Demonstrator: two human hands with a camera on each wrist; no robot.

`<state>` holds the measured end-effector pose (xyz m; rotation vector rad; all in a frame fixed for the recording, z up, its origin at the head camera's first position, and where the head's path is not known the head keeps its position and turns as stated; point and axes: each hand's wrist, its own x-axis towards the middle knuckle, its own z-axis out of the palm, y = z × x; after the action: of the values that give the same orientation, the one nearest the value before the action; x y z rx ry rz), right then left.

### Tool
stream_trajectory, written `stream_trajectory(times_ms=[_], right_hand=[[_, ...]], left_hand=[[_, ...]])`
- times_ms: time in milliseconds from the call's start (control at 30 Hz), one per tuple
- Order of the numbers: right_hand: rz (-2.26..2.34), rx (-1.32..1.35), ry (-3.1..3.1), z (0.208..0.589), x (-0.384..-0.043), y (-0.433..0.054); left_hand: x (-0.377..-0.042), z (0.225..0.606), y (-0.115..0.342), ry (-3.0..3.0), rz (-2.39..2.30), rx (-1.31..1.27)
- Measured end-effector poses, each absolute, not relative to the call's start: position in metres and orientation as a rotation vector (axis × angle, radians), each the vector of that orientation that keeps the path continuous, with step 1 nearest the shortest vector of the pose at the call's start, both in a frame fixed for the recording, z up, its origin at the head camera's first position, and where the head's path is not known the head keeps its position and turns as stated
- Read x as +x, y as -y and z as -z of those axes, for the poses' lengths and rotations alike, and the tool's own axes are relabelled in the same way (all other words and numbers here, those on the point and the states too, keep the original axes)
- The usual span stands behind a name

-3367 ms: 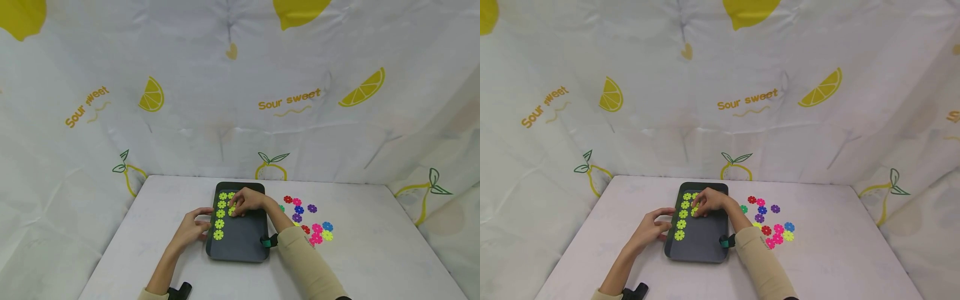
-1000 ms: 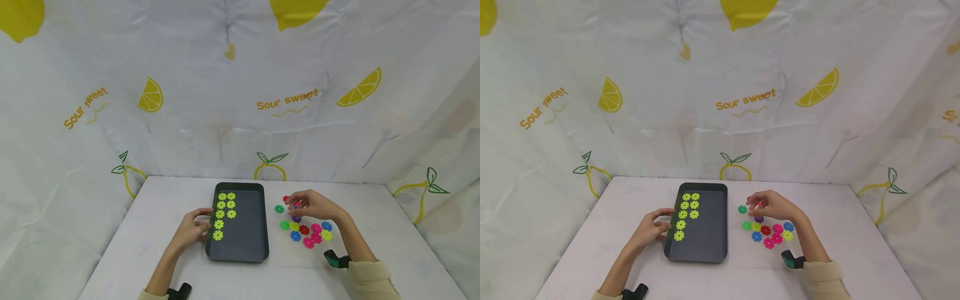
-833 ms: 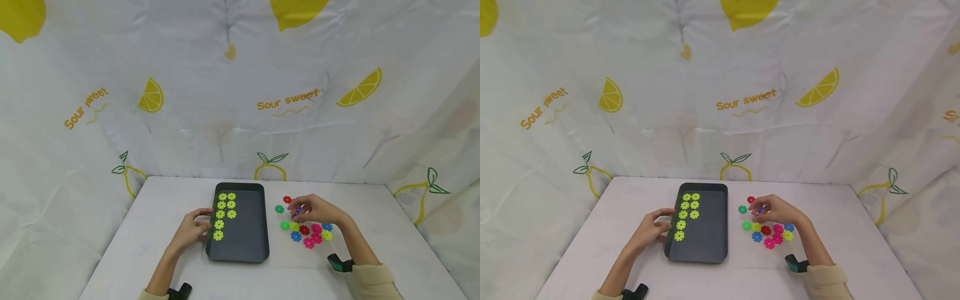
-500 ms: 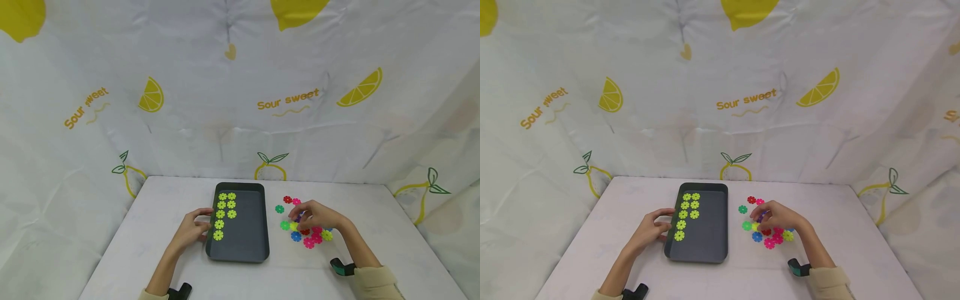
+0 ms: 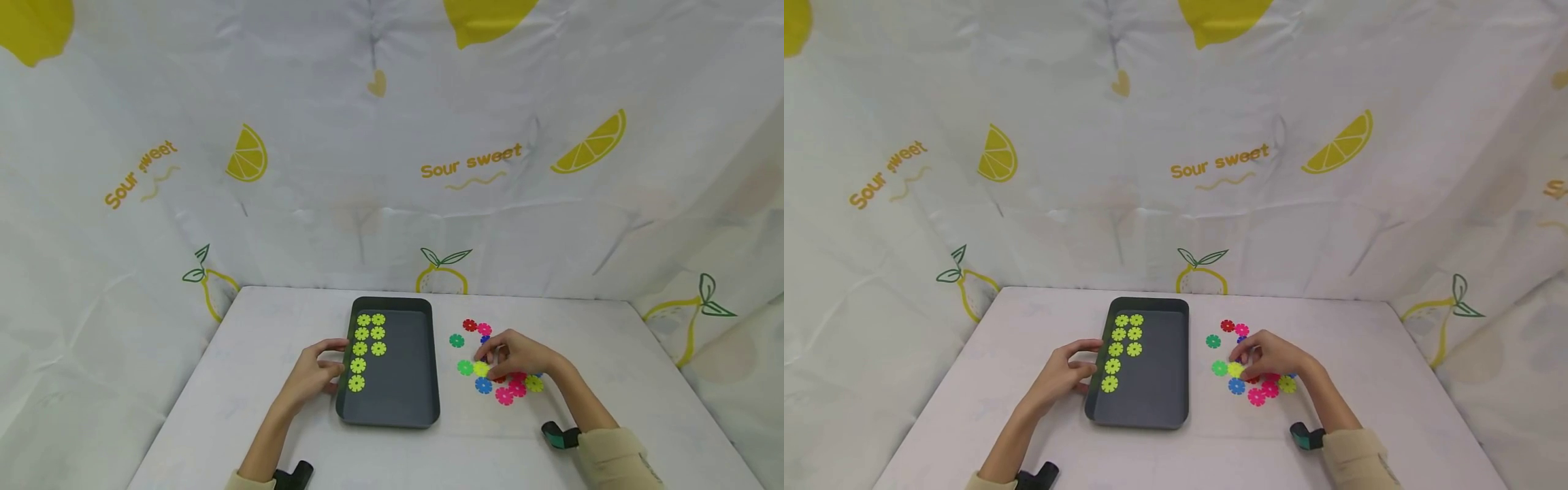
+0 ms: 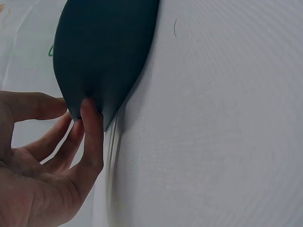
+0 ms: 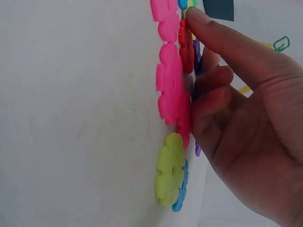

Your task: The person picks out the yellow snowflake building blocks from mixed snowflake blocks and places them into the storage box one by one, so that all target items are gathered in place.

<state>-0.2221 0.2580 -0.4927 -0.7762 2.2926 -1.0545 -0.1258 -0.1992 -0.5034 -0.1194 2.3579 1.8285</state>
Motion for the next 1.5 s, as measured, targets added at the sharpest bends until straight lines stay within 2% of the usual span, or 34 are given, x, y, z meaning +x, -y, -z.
stream_trajectory(times_ms=[1100, 1500], right_hand=[[1.048, -0.732, -2.382, 0.495, -0.213, -0.257], [1.079, -0.806, -2.400, 0.488, -0.209, -0.256]], left_hand=[[-0.128, 0.509, 0.198, -2.363, -1.831, -0.140], [-0.126, 0.507, 0.198, -2.383, -1.819, -0.128]])
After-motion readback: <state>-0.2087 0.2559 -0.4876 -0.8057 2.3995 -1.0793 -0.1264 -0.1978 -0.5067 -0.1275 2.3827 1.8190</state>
